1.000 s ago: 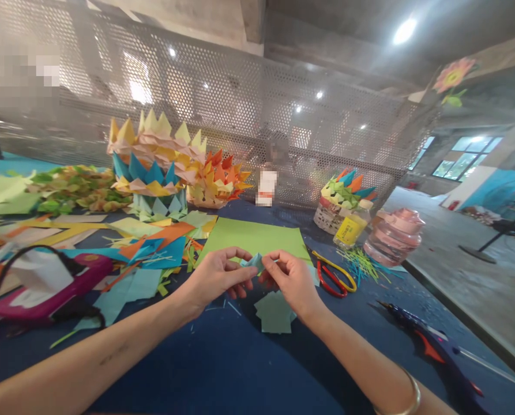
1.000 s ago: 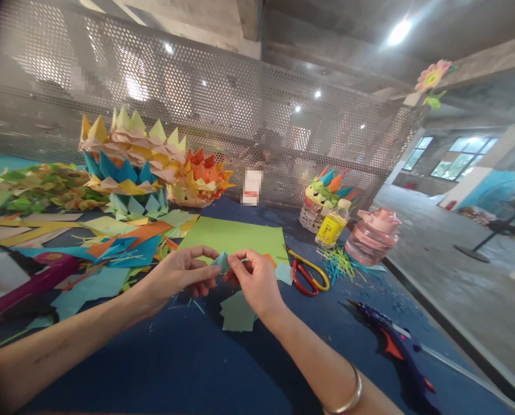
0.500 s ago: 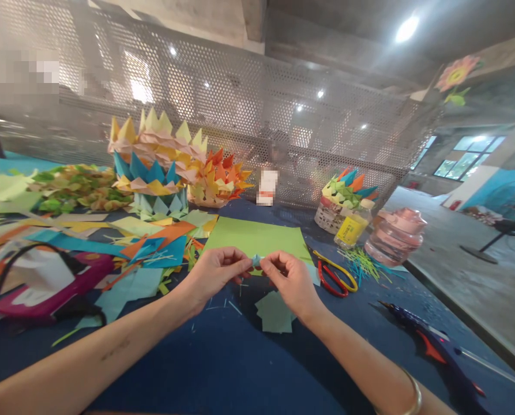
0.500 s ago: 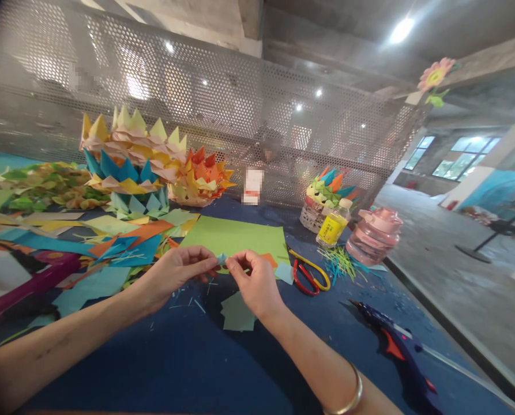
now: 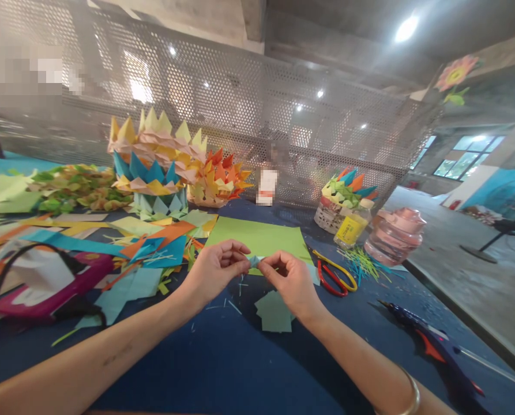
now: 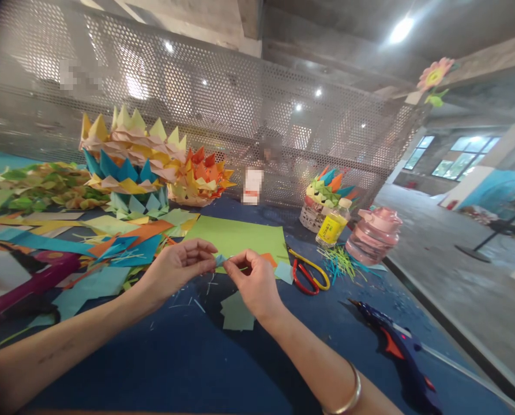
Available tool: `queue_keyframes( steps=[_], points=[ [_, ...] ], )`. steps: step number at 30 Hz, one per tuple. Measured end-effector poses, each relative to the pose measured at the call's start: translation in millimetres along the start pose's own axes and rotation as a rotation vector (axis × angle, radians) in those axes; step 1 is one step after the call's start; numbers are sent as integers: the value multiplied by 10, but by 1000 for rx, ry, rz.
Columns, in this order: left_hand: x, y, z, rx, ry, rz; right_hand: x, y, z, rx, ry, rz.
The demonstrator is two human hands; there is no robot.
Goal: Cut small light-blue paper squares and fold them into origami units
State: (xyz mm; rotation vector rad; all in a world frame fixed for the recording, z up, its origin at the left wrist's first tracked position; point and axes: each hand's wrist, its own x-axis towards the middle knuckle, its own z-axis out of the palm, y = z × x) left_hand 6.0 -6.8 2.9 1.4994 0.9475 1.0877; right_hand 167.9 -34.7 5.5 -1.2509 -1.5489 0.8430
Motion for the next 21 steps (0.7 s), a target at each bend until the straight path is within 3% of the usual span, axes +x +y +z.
queue_keyframes(
  steps=[8, 15, 21],
  points=[
    [-35, -2, 18, 50, -19, 84, 5, 41, 8, 30, 11, -67],
    [-29, -20, 50, 63, -84, 73, -50, 14, 10, -157, 15, -157],
    [-11, -21, 21, 60, -75, 20, -35, 24, 20, -159, -13, -156]
  ],
)
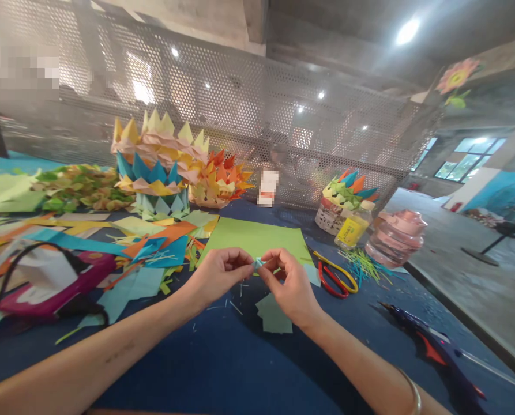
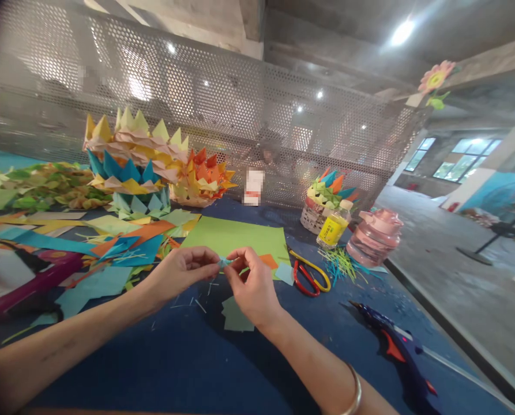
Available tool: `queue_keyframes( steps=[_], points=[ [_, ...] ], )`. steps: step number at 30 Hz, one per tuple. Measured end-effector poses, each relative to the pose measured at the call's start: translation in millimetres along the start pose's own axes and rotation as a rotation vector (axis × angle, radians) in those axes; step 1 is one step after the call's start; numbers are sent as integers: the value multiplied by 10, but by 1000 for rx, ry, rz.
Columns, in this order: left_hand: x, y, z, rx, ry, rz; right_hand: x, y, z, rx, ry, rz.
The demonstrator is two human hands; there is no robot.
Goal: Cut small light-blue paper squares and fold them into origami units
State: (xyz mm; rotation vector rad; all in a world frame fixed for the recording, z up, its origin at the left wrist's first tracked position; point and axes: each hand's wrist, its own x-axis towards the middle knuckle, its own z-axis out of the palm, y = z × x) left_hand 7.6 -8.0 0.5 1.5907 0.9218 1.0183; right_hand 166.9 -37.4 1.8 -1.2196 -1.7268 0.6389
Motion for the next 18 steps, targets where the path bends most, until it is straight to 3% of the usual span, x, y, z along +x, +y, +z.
queue_keyframes(
  steps=[10, 18],
  points=[
    [-12, 27, -1, -50, 22, -39, 21, -28, -6, -40, 11, 4],
    [-7, 34, -10, -3, 35, 33, 26, -37, -8, -40, 15, 26]
  ],
)
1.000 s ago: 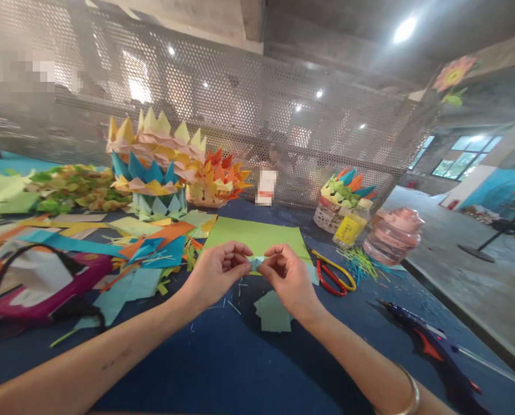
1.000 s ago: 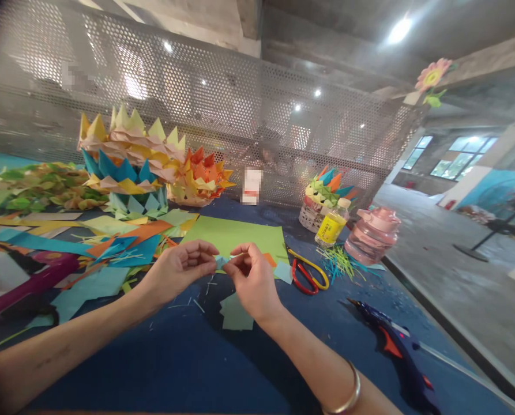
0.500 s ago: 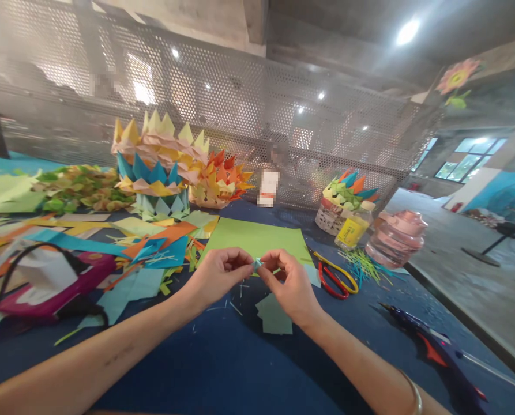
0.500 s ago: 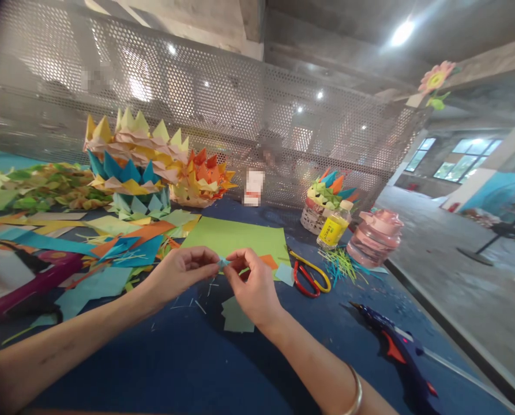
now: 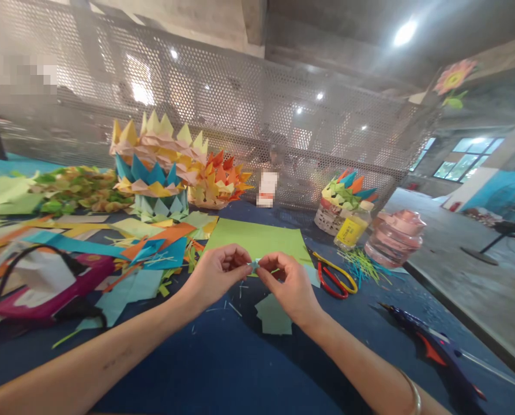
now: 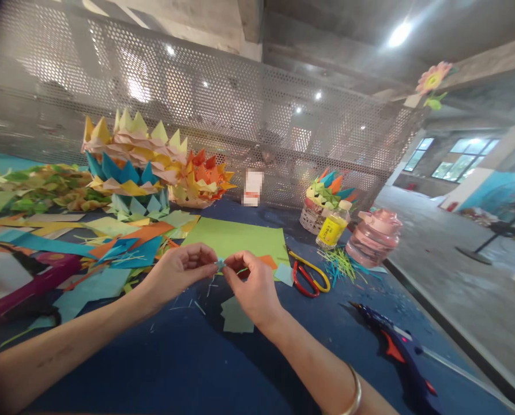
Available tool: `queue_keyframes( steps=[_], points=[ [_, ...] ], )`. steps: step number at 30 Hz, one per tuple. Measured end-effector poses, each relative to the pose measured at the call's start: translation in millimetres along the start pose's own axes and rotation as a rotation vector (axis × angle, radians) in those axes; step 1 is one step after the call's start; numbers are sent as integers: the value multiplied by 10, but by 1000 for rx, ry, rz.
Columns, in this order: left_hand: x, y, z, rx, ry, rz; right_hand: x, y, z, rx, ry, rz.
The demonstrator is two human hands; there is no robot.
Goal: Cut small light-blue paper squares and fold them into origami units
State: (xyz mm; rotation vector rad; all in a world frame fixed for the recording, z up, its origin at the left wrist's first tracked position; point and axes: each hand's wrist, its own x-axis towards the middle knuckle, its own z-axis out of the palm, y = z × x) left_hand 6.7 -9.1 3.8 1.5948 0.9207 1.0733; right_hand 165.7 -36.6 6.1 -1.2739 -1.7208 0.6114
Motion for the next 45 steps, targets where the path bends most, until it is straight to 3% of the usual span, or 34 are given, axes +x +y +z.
queue_keyframes(
  steps=[45],
  points=[
    [-33, 116, 13, -46, 39, -51, -18, -44, -26, -37, 25, -48]
  ],
)
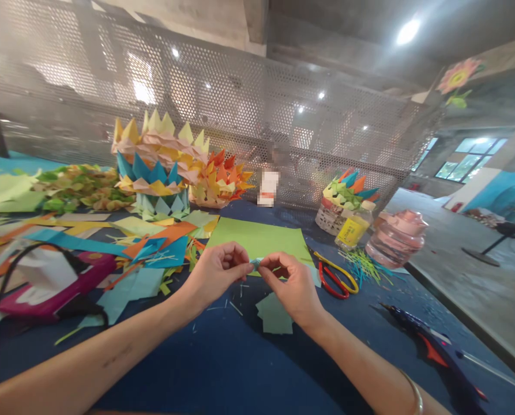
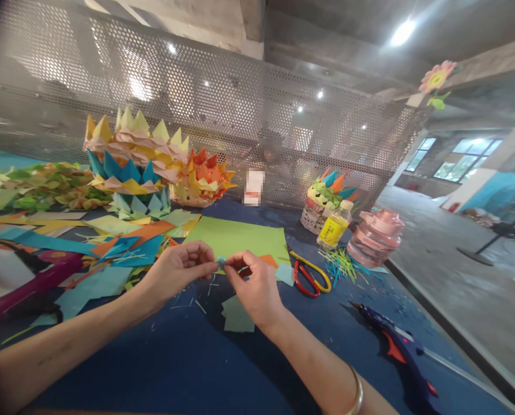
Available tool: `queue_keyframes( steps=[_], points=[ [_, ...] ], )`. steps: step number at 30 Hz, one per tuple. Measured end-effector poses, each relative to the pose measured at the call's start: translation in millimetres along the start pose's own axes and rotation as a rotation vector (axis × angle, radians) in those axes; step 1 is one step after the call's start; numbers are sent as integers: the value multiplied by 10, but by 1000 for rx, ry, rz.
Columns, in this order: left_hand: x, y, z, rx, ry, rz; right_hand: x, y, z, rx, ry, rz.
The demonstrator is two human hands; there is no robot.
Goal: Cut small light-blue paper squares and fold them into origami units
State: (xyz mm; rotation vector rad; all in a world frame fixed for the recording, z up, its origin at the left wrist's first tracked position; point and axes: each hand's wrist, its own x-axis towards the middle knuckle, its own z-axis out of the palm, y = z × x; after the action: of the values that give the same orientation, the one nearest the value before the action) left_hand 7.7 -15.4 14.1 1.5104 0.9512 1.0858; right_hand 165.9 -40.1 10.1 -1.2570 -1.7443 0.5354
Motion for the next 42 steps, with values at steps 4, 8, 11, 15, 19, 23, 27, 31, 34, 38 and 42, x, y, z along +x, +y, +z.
queue_keyframes(
  steps=[4, 8, 11, 15, 19, 23, 27, 31, 34, 38, 42],
  points=[
    [0, -10, -3, -12, -13, -11, 11, 4, 6, 59, -13, 22],
    [6, -21, -10, -70, -35, -20, 26, -2, 16, 197, -44, 86],
    [3, -12, -16, -120, -48, -45, 30, -5, 14, 269, -51, 129],
    [-1, -22, -27, -188, -80, -73, 18, 35, 12, 313, -64, 161],
    [8, -56, -37, -255, -110, -158, 7, 66, 16, 289, -75, 161],
    [13, -48, -41, -271, -115, -175, 15, 23, 12, 309, -23, 140],
    [7, -19, -45, -278, -121, -158, 22, -13, 3, 298, -47, 152],
    [8, -30, -43, -256, -108, -164, 17, -5, 6, 285, -40, 158],
    [17, -52, -39, -239, -90, -137, 19, 15, 13, 282, -28, 160],
    [25, -53, -32, -217, -80, -127, 24, 45, 17, 254, -44, 159],
    [28, -52, -26, -204, -78, -71, 19, 55, 18, 253, -29, 136]
  ],
)
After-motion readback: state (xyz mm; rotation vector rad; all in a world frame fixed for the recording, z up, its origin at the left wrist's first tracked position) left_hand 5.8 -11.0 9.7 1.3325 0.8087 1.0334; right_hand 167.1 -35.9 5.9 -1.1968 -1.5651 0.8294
